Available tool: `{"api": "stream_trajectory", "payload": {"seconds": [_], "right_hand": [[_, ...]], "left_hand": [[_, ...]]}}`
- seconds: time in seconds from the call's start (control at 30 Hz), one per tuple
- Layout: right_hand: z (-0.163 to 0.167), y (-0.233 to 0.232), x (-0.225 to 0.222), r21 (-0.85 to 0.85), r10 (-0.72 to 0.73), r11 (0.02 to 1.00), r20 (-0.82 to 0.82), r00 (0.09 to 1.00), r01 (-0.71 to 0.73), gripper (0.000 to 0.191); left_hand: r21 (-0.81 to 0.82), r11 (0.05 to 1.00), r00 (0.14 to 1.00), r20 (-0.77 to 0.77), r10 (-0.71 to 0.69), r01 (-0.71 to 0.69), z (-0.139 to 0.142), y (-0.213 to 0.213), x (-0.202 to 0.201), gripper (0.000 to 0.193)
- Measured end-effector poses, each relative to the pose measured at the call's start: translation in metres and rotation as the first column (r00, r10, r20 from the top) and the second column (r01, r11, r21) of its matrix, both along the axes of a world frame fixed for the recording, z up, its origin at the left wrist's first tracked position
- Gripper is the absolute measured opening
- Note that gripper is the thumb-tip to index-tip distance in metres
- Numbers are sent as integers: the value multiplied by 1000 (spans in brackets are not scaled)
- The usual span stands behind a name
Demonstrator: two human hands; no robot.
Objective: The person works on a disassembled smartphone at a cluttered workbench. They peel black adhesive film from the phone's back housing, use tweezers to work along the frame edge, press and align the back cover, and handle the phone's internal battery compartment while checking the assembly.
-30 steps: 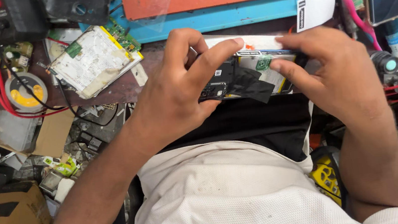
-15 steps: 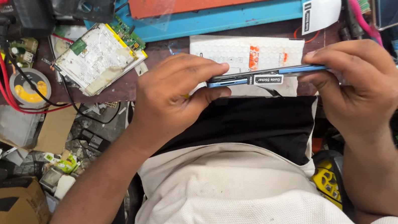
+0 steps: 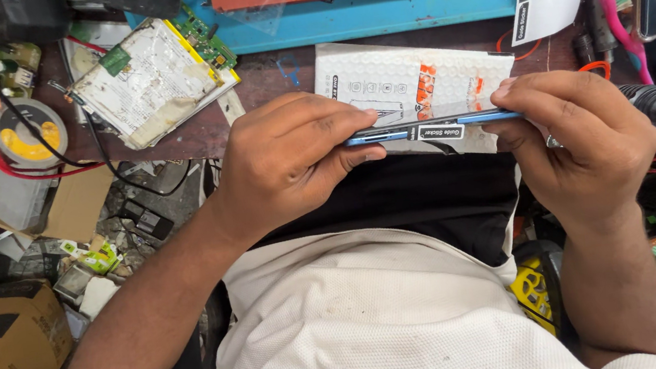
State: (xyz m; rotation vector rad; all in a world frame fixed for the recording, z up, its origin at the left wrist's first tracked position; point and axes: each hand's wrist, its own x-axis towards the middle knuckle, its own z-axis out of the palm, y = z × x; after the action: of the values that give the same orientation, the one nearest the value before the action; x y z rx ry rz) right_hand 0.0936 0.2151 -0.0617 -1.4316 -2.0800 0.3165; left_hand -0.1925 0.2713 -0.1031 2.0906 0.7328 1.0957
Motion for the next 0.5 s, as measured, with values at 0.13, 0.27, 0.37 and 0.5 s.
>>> {"api": "stream_trajectory", "payload": {"seconds": [0.13, 0.27, 0.37, 0.5], "right_hand": [[7, 6, -10, 31, 25, 999, 42, 999, -26, 31], [14, 18, -24, 130, 93, 986, 100, 991, -106, 37], [15, 27, -30, 169, 145, 972, 105, 984, -161, 32], [15, 30, -30, 221, 167, 957, 100, 981, -186, 22]], "left_hand": [[20, 1000, 1000, 10, 6, -6, -2, 0, -1, 31], [-3, 1000, 1000, -6, 29, -29, -1, 2, -2, 28], [-4, 999, 998, -44, 37, -38, 2, 3, -2, 29], [38, 999, 999, -24, 28, -27, 6, 5, 0, 32]]}}
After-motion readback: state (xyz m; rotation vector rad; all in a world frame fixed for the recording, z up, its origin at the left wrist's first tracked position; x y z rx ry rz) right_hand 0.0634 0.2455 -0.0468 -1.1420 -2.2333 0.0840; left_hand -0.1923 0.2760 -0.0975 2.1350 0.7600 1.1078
